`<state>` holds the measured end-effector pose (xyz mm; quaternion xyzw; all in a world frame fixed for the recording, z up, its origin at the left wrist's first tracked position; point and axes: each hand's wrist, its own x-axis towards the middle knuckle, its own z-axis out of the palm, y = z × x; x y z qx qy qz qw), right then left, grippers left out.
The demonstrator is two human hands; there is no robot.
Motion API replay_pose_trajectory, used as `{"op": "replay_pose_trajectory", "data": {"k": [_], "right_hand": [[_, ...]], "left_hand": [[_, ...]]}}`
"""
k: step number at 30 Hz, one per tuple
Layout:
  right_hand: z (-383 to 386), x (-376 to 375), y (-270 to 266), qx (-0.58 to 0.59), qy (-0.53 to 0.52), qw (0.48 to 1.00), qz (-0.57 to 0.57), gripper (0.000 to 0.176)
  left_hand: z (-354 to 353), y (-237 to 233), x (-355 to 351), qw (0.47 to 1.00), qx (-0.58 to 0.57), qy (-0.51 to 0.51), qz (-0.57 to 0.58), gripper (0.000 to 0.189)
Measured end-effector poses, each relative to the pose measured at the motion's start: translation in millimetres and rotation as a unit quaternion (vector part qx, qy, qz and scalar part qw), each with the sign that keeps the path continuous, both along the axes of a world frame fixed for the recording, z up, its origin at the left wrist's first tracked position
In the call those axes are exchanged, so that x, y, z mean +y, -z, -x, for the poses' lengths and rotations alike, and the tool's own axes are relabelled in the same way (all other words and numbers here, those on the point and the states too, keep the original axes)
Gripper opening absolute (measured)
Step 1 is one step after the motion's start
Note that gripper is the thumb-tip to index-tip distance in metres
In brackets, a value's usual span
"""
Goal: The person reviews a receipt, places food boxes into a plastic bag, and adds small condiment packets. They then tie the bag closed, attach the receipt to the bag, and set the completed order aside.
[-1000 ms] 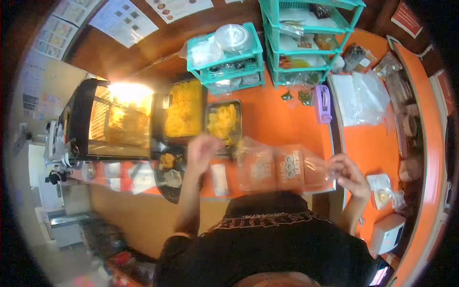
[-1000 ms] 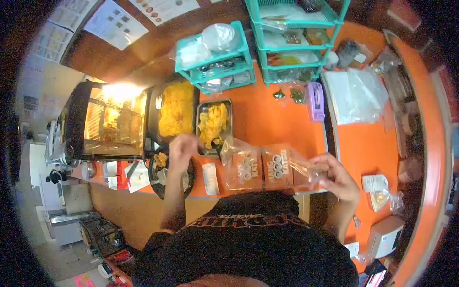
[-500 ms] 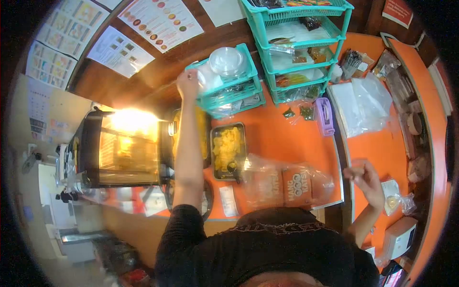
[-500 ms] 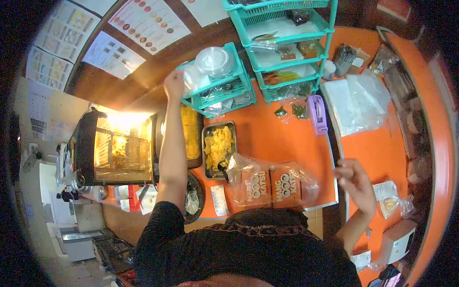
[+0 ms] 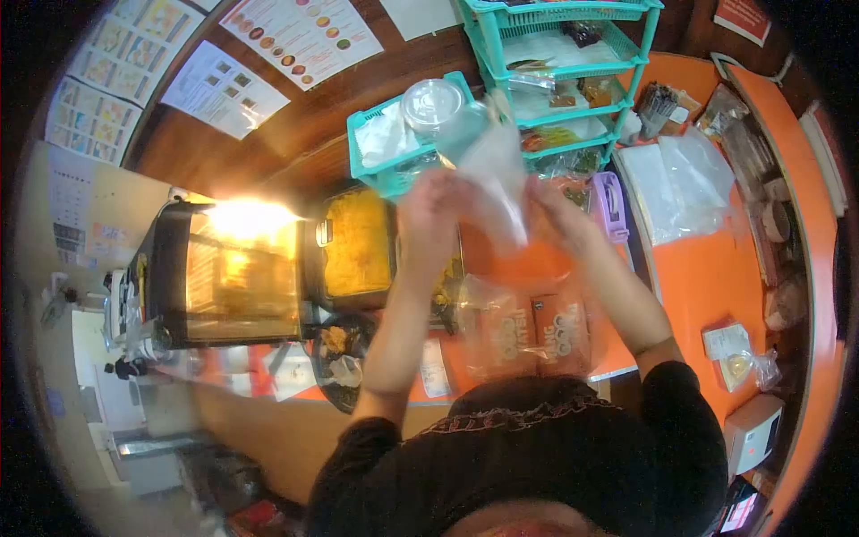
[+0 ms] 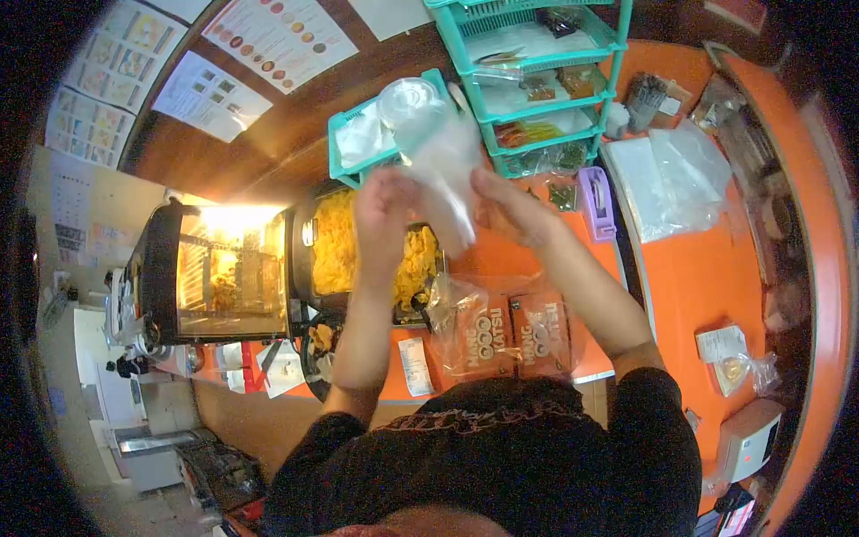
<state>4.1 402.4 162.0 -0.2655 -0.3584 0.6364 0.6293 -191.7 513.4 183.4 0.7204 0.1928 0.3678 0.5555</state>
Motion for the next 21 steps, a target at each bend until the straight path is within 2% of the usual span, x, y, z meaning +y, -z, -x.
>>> {"op": "replay_pose_trajectory", "data": {"k": [1,2,3,5,6,8,10,11,13,14,17,20,21], "right_hand": [[7,3,-3,0.029,0.014,0.999,-0.010,0.058],[18,-4,-27,-0.030,0.082,0.995,0.045,0.057],[20,-7,-27,-0.062,0.133,0.986,0.075,0.054],[22,-14,-24,-0.124,0.231,0.955,0.136,0.050],[23,-19,-20,-0.145,0.218,0.956,0.131,0.047],[26,-30,-8,-0.186,0.189,0.956,0.122,0.040],[31,-37,-2,-0.247,0.144,0.949,0.129,0.036],[33,-41,1,-0.277,0.121,0.944,0.132,0.035],[26,-42,16,-0.212,0.181,0.949,0.149,0.032],[22,-45,21,-0.179,0.211,0.948,0.156,0.031],[20,-56,20,-0.118,0.225,0.955,0.153,0.030],[35,-63,-2,-0.165,0.277,0.923,0.209,0.029],[40,-64,-3,-0.184,0.276,0.919,0.211,0.030]], "left_hand": [[5,17,-9,0.998,0.042,-0.027,-0.048,0.027],[9,33,-19,0.991,0.085,-0.055,-0.094,0.030],[9,39,-28,0.979,0.127,-0.083,-0.138,0.034],[6,46,-37,0.993,-0.037,-0.108,-0.038,0.034],[5,47,-41,0.986,-0.118,-0.120,0.012,0.033],[0,53,-48,0.960,-0.181,-0.063,0.204,0.033],[1,55,-48,0.951,-0.168,-0.042,0.258,0.031],[8,52,-41,0.967,-0.125,-0.050,0.216,0.030],[19,38,-29,0.989,-0.043,-0.064,0.126,0.030],[21,28,-31,0.961,-0.150,-0.136,0.188,0.023],[43,18,-29,0.918,-0.267,-0.210,0.204,0.021],[69,9,-40,0.941,-0.235,-0.194,0.149,0.021],[75,11,-51,0.943,-0.191,-0.186,0.198,0.022]]}}
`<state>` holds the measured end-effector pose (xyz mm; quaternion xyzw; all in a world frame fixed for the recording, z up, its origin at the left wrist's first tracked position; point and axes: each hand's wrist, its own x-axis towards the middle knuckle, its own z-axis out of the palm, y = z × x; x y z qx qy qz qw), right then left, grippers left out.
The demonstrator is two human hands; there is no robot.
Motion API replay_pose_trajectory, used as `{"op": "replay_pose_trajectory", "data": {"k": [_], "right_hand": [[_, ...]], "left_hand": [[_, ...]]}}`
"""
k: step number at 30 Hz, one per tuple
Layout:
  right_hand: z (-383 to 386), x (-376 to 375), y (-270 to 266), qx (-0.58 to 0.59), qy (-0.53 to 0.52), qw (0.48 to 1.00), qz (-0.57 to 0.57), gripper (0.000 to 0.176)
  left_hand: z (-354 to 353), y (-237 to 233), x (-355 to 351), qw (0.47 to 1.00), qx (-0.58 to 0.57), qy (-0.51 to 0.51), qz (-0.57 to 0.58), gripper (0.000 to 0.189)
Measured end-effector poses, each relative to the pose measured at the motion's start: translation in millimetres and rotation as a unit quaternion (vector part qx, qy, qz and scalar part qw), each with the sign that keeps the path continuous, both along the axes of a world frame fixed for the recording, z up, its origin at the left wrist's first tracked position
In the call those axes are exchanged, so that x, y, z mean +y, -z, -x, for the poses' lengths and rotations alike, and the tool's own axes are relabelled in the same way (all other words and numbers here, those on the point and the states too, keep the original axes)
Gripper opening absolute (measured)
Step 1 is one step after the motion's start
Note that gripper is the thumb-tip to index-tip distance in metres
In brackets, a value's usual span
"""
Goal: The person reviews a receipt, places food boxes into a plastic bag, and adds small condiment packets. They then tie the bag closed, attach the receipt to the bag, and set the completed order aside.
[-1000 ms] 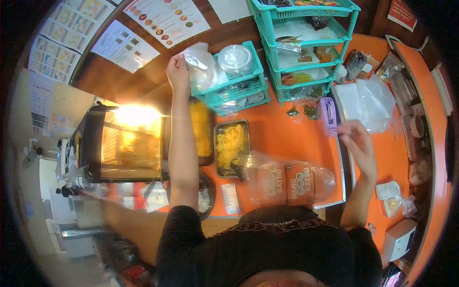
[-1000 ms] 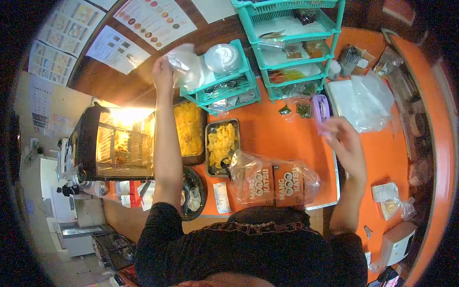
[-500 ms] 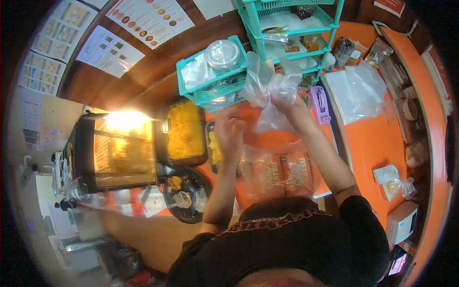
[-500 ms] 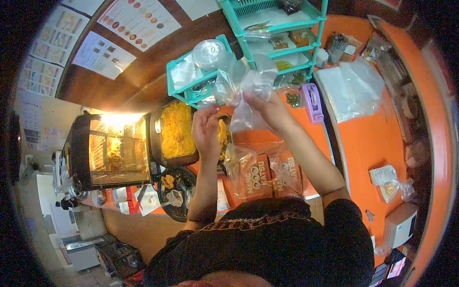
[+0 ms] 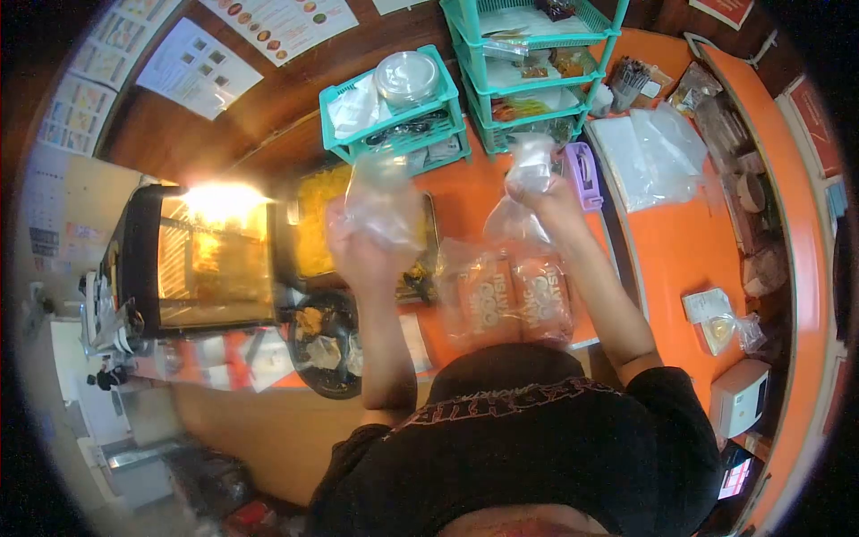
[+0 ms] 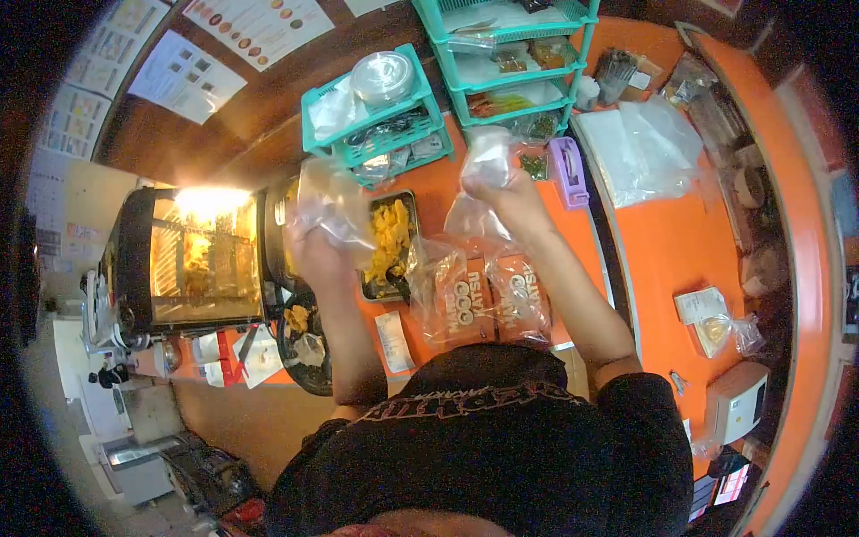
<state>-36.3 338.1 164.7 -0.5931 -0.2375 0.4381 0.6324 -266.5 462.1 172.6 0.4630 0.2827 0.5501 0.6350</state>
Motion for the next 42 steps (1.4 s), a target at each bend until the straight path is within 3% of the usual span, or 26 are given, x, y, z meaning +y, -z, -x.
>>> {"op": "replay_pose_trajectory", "data": {"k": [2,4,5,6,7,8,10,13,16,17,19,26,29,31,34,36,37,39,42], "right_hand": [[16,3,0,-0.038,-0.021,0.999,0.010,0.030],[44,-1,5,-0.055,-0.014,0.998,0.001,0.030],[42,-3,20,-0.053,-0.069,0.994,0.062,0.031],[40,-5,36,-0.056,-0.129,0.983,0.120,0.032],[45,-11,30,-0.072,-0.151,0.986,0.000,0.028],[59,-10,12,-0.108,-0.107,0.985,-0.079,0.024],[40,-12,42,-0.026,-0.161,0.985,-0.047,0.022],[59,-9,38,0.071,-0.161,0.981,-0.086,0.020],[96,-12,-1,0.072,-0.163,0.979,-0.101,0.021],[95,-10,6,0.069,-0.184,0.974,-0.109,0.022],[86,-7,28,0.064,-0.223,0.965,-0.121,0.023],[87,-5,39,0.018,-0.166,0.980,-0.104,0.022],[94,-10,25,0.025,-0.162,0.980,-0.117,0.021],[112,-17,0,0.052,-0.145,0.981,-0.117,0.021],[110,-16,12,0.090,-0.153,0.978,-0.113,0.029],[104,-11,32,0.042,-0.184,0.974,-0.122,0.033],[102,-9,38,0.019,-0.199,0.972,-0.127,0.035],[132,-18,10,-0.048,-0.226,0.968,-0.097,0.041],[145,-18,12,-0.088,-0.262,0.958,-0.077,0.043]], "left_hand": [[0,6,-21,0.965,0.194,0.075,-0.158,0.021],[-6,0,-52,0.890,0.354,0.126,-0.258,0.020],[-14,-7,-69,0.915,0.344,0.129,-0.166,0.022],[-12,24,-67,0.895,0.335,0.043,-0.290,0.020],[-7,23,-70,0.919,0.312,0.027,-0.240,0.020],[4,17,-72,0.940,0.279,0.017,-0.196,0.020],[34,6,-81,0.955,0.265,-0.020,-0.136,0.019],[62,3,-95,0.955,0.269,-0.046,-0.113,0.017],[83,12,-100,0.936,0.268,-0.120,-0.193,0.015],[87,15,-102,0.924,0.263,-0.150,-0.232,0.014],[89,13,-108,0.941,0.223,-0.154,-0.204,0.014],[95,-3,-126,0.956,0.180,-0.177,-0.149,0.007],[97,18,-118,0.944,0.135,-0.241,-0.182,0.008],[128,48,-110,0.951,0.199,-0.114,-0.208,0.013],[144,53,-102,0.880,0.355,-0.097,-0.300,0.017],[142,38,-108,0.871,0.405,-0.098,-0.261,0.022],[136,11,-117,0.898,0.393,-0.075,-0.185,0.024],[123,3,-128,0.920,0.370,-0.053,-0.120,0.027],[94,29,-127,0.941,0.306,-0.064,-0.131,0.023]]}}
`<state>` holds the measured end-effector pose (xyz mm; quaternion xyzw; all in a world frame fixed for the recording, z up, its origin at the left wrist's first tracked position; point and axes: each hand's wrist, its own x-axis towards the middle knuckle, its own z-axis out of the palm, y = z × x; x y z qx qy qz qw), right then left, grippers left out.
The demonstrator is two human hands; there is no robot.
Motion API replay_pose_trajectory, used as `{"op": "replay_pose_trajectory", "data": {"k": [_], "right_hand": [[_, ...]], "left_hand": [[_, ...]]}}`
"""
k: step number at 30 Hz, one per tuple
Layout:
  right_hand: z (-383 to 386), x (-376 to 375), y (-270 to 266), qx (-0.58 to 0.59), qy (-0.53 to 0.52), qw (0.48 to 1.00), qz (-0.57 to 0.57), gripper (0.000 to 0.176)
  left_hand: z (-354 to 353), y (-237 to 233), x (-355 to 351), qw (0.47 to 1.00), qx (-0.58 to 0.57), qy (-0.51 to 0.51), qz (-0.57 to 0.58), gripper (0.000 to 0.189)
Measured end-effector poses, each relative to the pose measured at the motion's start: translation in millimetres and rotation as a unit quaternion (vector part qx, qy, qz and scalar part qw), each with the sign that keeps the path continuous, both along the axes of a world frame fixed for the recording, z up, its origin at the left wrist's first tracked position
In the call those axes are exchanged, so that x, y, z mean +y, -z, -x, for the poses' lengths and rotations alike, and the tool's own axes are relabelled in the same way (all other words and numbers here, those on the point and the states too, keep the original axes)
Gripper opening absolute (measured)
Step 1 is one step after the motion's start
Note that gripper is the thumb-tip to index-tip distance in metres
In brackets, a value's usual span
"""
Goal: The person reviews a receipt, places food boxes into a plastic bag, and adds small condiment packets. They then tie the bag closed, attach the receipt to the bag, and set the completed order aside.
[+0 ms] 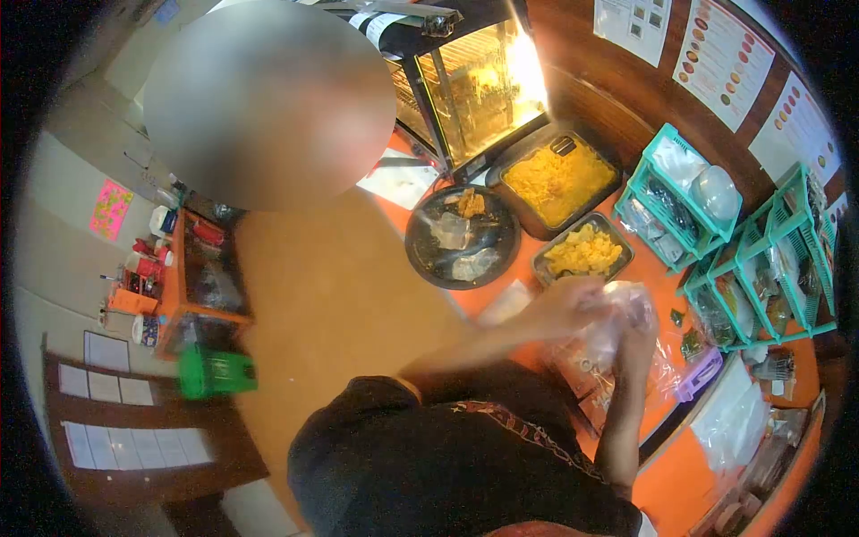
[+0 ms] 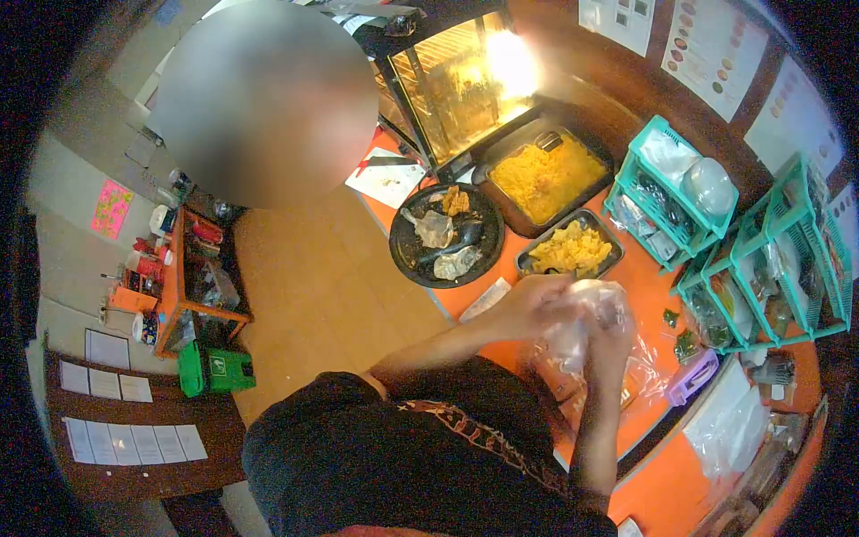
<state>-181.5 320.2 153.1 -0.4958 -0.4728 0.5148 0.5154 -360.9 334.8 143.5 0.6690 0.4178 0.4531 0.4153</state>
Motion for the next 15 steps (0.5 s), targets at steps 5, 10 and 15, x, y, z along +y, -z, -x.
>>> {"op": "replay_pose_trajectory", "data": {"k": [5,10,15], "right_hand": [[1,10,-8,-0.042,0.025,0.999,-0.003,0.025],[-26,14,5,-0.054,0.058,0.995,-0.051,0.015],[-43,20,1,0.047,0.151,0.986,-0.060,0.014]], "left_hand": [[12,13,8,0.996,-0.074,-0.042,0.008,0.018],[17,-3,7,0.953,-0.252,-0.107,0.128,0.027],[28,8,19,0.926,-0.310,-0.171,0.133,0.024]]}}
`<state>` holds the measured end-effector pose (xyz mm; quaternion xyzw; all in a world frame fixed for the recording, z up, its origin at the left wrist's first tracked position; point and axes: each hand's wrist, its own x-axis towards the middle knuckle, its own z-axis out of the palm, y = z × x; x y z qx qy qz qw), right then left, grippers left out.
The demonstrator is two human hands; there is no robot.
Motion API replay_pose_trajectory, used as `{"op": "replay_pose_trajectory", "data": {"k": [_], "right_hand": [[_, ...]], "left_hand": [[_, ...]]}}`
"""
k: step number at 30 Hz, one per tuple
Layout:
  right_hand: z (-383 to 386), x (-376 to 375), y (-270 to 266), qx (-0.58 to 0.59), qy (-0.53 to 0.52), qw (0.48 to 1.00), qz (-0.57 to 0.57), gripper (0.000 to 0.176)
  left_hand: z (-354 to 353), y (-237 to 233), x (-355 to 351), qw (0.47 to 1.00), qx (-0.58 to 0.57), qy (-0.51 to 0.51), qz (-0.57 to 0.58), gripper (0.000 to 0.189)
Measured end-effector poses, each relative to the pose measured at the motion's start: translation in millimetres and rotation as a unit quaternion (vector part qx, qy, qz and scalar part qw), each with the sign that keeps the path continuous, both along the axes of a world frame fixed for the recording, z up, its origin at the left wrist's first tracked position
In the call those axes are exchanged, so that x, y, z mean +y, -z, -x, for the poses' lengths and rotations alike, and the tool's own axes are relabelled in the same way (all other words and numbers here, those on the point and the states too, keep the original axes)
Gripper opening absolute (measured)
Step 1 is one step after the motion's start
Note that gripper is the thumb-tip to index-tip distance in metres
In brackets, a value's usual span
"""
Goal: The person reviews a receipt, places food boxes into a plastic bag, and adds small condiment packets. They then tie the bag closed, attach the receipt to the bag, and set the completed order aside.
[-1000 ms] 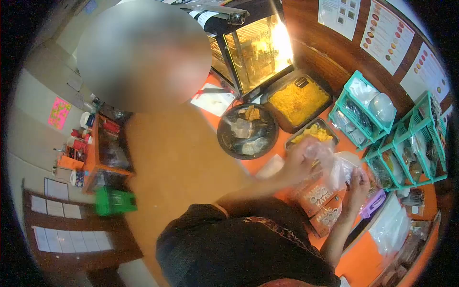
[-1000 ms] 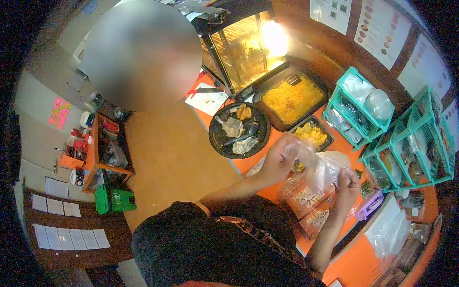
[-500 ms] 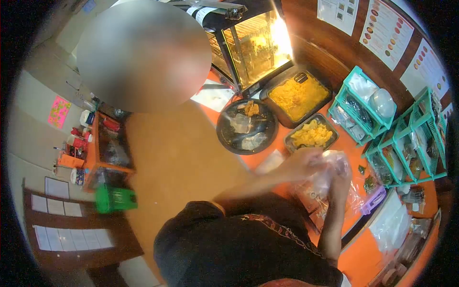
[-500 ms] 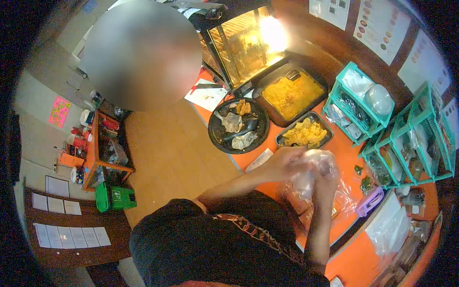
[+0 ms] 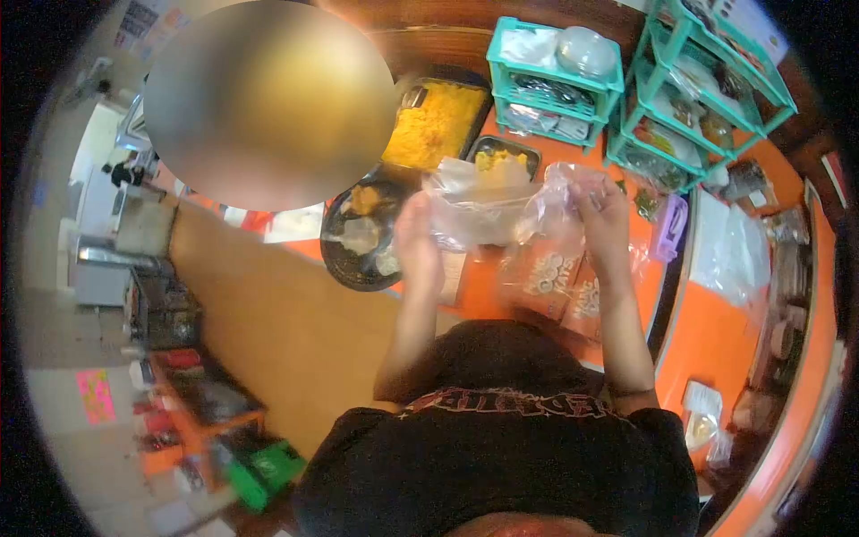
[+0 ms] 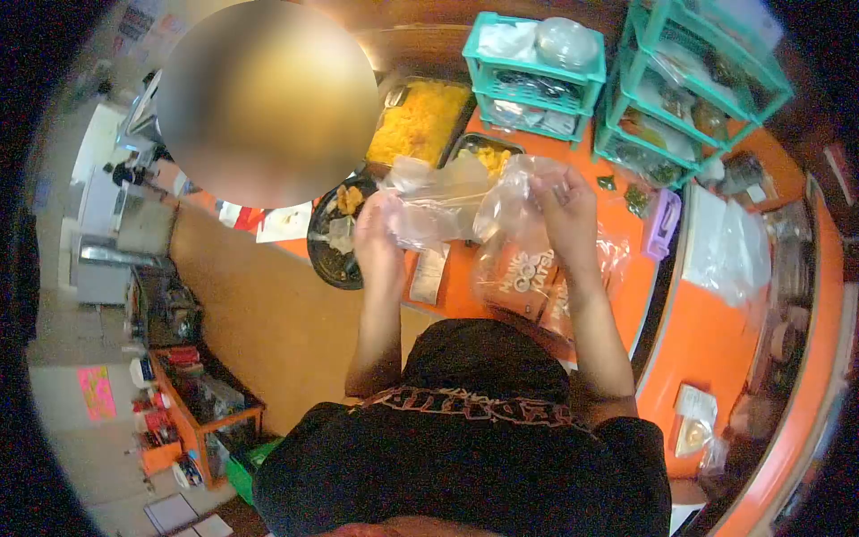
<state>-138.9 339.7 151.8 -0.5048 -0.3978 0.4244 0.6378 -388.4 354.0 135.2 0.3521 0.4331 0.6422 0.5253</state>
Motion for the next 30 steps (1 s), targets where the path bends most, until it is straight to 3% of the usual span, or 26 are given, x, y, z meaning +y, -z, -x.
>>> {"op": "replay_pose_trajectory", "data": {"k": [4,7,8,10,11,14,16,17,19,20,22,23,24,27,28,30], "right_hand": [[-22,-2,-2,0.011,0.002,1.000,0.027,0.016],[-20,-7,-5,0.050,-0.006,0.998,0.043,0.019],[-18,-5,-1,0.106,-0.026,0.992,0.069,0.020],[-10,-8,-5,0.081,-0.056,0.992,0.077,0.019],[-5,-9,-7,0.069,-0.073,0.992,0.082,0.019],[10,-11,-4,0.086,-0.159,0.983,0.039,0.018],[10,-9,-4,0.062,-0.183,0.980,0.054,0.017],[8,-9,-5,0.051,-0.193,0.978,0.061,0.017],[-3,-7,-5,0.055,-0.118,0.990,0.061,0.018],[-15,-1,7,0.053,-0.078,0.994,0.054,0.018],[-28,1,3,0.080,0.000,0.994,0.077,0.019],[-32,0,2,0.053,0.006,0.995,0.081,0.019],[-36,1,0,0.026,0.012,0.996,0.084,0.019],[-28,3,1,0.005,-0.005,0.996,0.086,0.017],[-19,5,3,0.008,-0.017,0.996,0.083,0.016],[2,9,3,-0.063,-0.083,0.994,0.028,0.012]], "left_hand": [[12,-5,4,0.994,-0.106,0.011,-0.027,0.023],[10,2,8,0.999,-0.017,0.006,-0.038,0.036],[6,5,10,0.997,-0.019,0.055,-0.048,0.043],[-6,3,10,0.987,-0.021,0.148,-0.066,0.058],[-11,31,25,0.973,-0.025,0.225,-0.036,0.077],[-43,100,29,0.903,-0.244,0.294,0.197,0.058],[-51,92,27,0.913,-0.218,0.274,0.209,0.050],[-50,79,17,0.933,-0.151,0.311,0.100,0.046],[-48,53,23,0.907,-0.182,0.372,0.080,0.040],[-39,47,42,0.860,-0.278,0.393,0.171,0.038],[7,95,74,0.856,-0.344,0.356,0.149,0.034],[30,148,88,0.900,-0.314,0.300,0.037,0.032],[27,126,75,0.933,-0.275,0.230,0.014,0.038],[24,95,69,0.860,-0.350,0.370,0.017,0.037],[18,80,54,0.912,-0.259,0.305,0.089,0.035],[-1,74,35,0.938,-0.133,0.309,0.080,0.036]]}}
